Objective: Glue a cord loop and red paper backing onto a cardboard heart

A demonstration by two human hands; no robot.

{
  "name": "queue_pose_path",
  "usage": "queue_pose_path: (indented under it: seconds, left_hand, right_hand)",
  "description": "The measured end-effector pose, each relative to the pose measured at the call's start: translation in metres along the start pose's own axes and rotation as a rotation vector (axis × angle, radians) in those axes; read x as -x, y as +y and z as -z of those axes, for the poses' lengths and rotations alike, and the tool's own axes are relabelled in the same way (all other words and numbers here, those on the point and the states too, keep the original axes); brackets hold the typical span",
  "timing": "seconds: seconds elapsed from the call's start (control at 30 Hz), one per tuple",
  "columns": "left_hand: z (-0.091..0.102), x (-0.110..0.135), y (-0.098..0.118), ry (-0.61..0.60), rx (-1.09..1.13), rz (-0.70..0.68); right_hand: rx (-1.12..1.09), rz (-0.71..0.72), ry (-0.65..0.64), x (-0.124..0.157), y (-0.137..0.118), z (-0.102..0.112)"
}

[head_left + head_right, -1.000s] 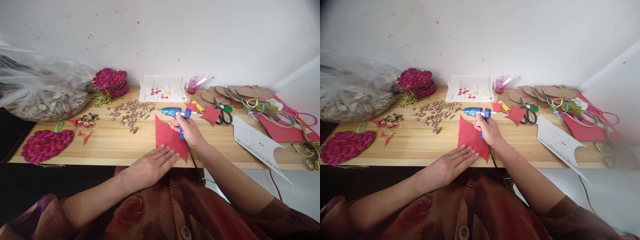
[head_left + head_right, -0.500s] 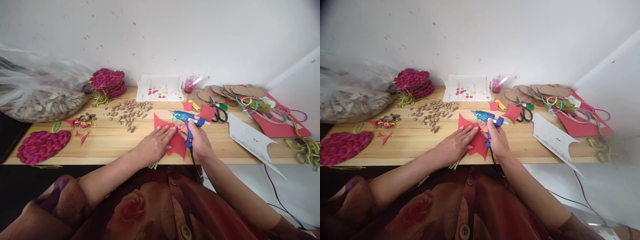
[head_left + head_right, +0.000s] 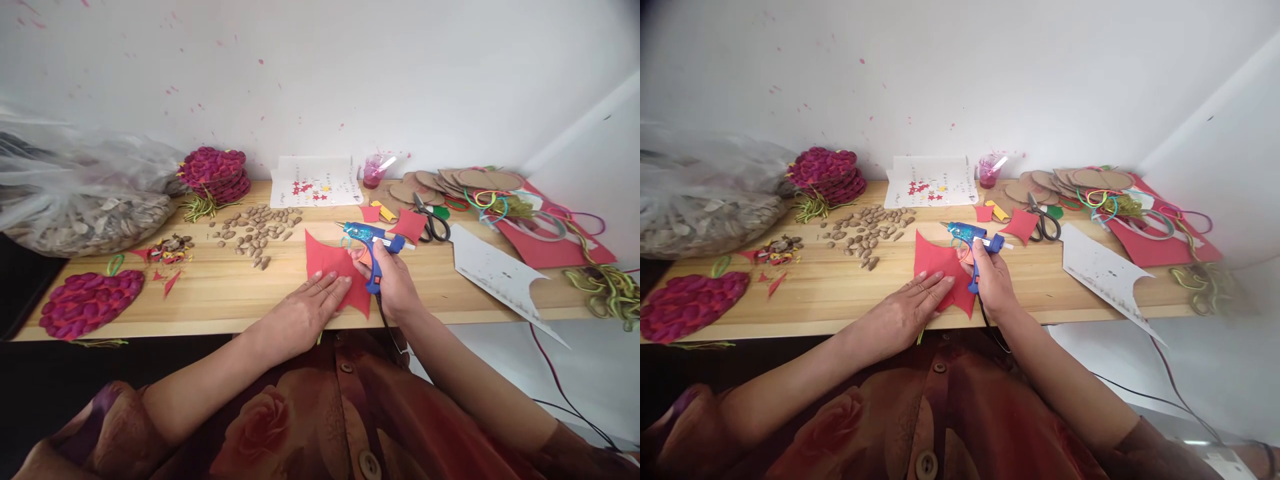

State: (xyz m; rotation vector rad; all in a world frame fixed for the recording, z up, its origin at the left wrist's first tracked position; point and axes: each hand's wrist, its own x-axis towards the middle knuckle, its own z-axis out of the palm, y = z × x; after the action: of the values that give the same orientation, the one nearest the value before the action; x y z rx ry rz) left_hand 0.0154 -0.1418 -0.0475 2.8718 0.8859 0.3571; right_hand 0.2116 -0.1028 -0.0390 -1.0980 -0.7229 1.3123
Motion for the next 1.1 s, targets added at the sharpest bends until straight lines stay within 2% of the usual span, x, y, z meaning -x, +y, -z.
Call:
queue_pose_path:
  seconds: [0.4,0.5,0.57,0.63,0.73,0.8,0.97,1.1]
  left_hand:
    - [0.001,0.030,0.009,-0.024,0.043,-0.046]
    - [0.003,0.031,0.015,0.065,0.117,-0.140]
    - [0.007,0.031,0.020,0.171,0.242,-0.213]
    - [0.011,0.031,0.022,0.299,0.351,-0.212]
    - [0.016,0.027,0.015,0.443,0.344,-0.130]
    - [0.018,0.020,0.005,0.474,0.291,-0.063]
    - [0.022,0.006,-0.011,0.440,0.302,0.119]
    - [0.028,0.008,-0.007,0.422,0.577,0.421]
  right_hand:
    - [0.017,0.035,-0.042,0.000,0.001,0.000]
    - [0.016,0.047,-0.048,-0.001,0.002,0.001]
    - [0.010,0.049,-0.051,-0.002,0.003,0.002]
    - [0.007,0.048,-0.039,-0.003,0.004,0.002]
    - [-0.012,0.049,-0.028,-0.003,0.003,0.001]
    - [-0.031,0.052,-0.037,-0.001,0.002,0.000]
    - [-0.034,0.057,-0.050,0.001,0.001,-0.002]
    - [-0.032,0.072,-0.048,0.001,0.003,0.000]
